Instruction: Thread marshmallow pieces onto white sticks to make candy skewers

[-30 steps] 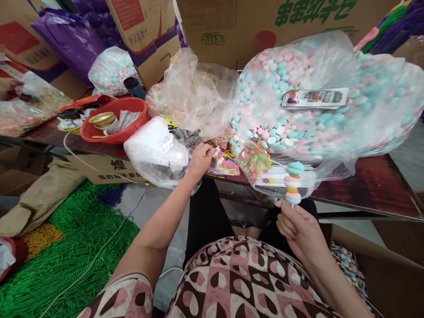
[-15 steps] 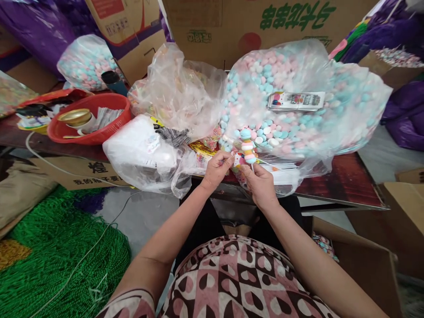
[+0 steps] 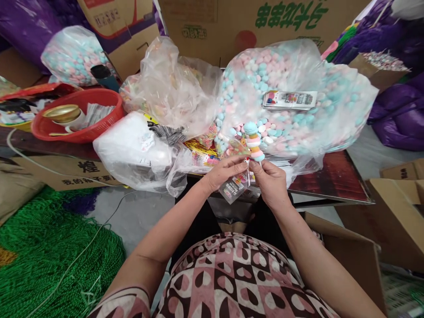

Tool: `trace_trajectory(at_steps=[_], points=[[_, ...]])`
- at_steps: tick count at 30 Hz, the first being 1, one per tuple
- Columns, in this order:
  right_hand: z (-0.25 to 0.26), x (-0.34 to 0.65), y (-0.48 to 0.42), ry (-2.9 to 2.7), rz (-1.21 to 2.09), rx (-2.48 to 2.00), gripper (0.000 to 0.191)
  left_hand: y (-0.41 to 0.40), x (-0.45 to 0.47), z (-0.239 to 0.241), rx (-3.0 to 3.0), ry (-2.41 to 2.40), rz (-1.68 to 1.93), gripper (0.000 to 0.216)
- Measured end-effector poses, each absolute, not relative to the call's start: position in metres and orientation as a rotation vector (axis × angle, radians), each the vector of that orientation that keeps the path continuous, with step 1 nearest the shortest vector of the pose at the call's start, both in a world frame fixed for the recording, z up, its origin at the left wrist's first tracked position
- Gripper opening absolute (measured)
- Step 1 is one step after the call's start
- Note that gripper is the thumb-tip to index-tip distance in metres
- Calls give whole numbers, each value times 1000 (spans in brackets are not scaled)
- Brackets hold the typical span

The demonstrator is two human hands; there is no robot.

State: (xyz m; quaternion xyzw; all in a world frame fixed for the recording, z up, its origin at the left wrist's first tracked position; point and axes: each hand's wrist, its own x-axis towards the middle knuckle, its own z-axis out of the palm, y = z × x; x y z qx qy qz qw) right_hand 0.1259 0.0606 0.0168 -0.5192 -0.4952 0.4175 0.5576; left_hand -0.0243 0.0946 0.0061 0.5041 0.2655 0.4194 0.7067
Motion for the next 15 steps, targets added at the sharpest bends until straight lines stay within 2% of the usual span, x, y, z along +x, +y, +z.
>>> trace_trajectory(at_steps=[3,7,15], points=[[22,131,57,-1116,1006,-1201,29,91,-23,18,1181,619,900,47],[29,141,54,-953,1021,-1140,29,84,-27,28,1329,687,775,37],[25,144,42,-823,1110,-1150,42,74,-22,12,1229,918,1020,44]])
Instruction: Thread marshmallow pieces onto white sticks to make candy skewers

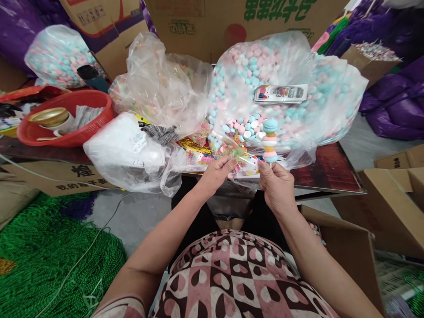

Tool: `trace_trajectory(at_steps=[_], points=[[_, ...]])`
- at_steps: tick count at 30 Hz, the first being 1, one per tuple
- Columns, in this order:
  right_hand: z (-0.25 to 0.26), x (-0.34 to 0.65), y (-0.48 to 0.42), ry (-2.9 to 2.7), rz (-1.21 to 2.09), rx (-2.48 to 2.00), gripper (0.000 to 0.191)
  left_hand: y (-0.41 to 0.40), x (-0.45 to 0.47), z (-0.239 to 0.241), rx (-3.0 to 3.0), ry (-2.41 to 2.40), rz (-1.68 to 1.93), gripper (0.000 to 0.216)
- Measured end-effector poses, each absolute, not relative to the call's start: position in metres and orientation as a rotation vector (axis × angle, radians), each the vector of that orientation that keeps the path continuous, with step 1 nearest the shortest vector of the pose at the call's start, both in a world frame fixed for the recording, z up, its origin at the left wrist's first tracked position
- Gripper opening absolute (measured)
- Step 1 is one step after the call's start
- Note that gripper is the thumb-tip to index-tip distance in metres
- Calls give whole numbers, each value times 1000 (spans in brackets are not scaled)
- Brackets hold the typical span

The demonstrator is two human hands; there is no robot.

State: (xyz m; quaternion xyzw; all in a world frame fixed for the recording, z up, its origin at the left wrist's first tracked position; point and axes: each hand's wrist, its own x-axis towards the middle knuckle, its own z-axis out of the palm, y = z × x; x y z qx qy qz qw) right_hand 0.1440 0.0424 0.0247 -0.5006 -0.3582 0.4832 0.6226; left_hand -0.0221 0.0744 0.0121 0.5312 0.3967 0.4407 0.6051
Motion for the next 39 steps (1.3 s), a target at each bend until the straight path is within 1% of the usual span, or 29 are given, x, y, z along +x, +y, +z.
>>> trace_trajectory(at_steps=[3,7,11,16,19,22,26,34,39], points=[[24,143,41,-791,1185,-1153,40,70,-18,12,1263,951,1022,43],[23,146,42,-764,1123,-1178,39,65,-15,18,1208,845,941,34],[22,149,40,-725,1135,-1171,40,63,-14,16,1168,919,944,36],[24,149,37,-707,1210,-1107,37,62,-17,8,1240,896,938,35],[24,149,37,-677,1257,-1083,34,61,-18,10,1286,900,923,39],[22,149,35,-667,1224,-1086,34,60,-18,13,1236,913,912,45],[19,148,32,-661,1247,-1092,38,63,-18,11,1154,946,876,43],[13,149,32,-632,1245,-1092,33,62,-14,7,1215,912,914,43],[8,145,27,-645,1231,-1081,42,57,-7,8,1128,945,940,49]])
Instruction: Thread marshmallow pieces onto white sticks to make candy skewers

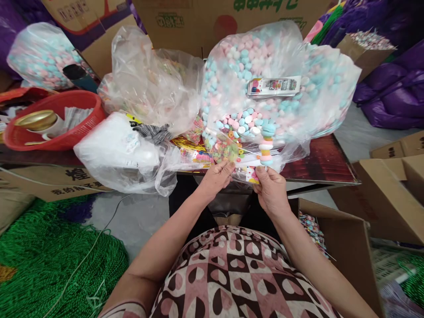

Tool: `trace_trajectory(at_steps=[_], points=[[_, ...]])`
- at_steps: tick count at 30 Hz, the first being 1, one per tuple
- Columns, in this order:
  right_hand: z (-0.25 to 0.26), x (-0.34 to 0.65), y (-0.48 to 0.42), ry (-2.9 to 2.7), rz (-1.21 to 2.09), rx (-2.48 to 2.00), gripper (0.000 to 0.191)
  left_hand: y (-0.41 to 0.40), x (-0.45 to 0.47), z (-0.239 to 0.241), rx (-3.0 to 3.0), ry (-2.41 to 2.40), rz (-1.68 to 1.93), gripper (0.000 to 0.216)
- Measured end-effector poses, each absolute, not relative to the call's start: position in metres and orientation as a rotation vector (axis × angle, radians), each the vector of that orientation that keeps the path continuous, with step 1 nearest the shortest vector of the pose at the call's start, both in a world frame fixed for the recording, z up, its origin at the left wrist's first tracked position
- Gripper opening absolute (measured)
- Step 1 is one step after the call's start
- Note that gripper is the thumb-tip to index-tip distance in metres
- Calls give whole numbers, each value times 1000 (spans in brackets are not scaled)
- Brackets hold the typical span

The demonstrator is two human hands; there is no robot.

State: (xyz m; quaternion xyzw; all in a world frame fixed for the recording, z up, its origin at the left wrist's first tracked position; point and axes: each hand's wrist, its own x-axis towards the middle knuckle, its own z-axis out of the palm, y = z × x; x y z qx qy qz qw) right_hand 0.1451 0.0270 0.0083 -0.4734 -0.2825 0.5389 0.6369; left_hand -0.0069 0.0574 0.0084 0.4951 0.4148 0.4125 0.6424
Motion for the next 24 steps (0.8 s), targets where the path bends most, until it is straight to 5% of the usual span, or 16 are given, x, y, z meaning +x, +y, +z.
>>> trace_trajectory(at_steps=[24], points=[[5,148,30,-636,1233,-1157,35,59,-11,10,1159,910,829,46]])
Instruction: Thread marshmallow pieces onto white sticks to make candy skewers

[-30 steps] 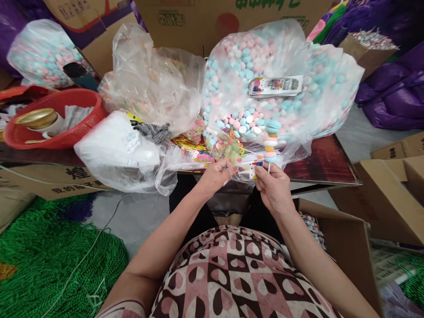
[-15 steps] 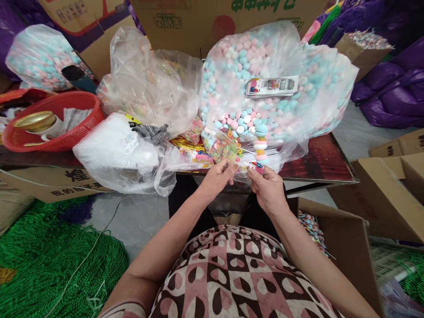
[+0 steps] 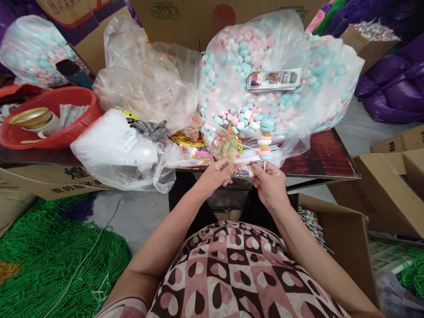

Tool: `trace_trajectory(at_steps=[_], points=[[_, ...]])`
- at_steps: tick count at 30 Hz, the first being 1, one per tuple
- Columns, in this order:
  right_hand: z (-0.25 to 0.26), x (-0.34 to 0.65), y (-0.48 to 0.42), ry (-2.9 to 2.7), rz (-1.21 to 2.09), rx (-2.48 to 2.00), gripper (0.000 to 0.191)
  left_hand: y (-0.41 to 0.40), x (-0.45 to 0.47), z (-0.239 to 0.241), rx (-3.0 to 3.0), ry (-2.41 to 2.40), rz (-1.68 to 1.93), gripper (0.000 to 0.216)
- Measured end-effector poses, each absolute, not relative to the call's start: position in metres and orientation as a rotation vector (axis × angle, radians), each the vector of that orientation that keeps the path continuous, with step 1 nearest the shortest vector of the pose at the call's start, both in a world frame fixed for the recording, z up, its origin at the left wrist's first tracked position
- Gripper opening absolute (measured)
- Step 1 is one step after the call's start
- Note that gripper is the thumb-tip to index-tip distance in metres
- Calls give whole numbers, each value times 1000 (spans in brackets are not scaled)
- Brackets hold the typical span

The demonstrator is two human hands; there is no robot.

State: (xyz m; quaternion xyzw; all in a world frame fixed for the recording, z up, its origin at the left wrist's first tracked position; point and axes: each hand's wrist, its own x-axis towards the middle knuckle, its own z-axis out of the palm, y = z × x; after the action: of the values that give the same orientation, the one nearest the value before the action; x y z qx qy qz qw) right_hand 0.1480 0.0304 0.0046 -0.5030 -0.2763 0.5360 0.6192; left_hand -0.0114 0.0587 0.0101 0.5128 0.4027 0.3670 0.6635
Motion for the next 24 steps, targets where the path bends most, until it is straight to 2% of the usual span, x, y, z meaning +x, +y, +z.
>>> trace_trajectory(at_steps=[7,12,16,20,24], points=[[-1,147,29,-722,1126,-1212,47,60,-18,10,1206,983,835,51],[3,149,29,-747,1238,-1214,47,58,-17,5,1188,948,831,49],[-1,150,28,-723,1153,-1246,47,56,-19,6,1189,842,794,40],[-2,148,27,-769,1172,-1264,51,56,-19,1,1177,928,845,45],[11,158,24,-907,1167,-1201,40,58,-24,-6,1090,907,939,49]])
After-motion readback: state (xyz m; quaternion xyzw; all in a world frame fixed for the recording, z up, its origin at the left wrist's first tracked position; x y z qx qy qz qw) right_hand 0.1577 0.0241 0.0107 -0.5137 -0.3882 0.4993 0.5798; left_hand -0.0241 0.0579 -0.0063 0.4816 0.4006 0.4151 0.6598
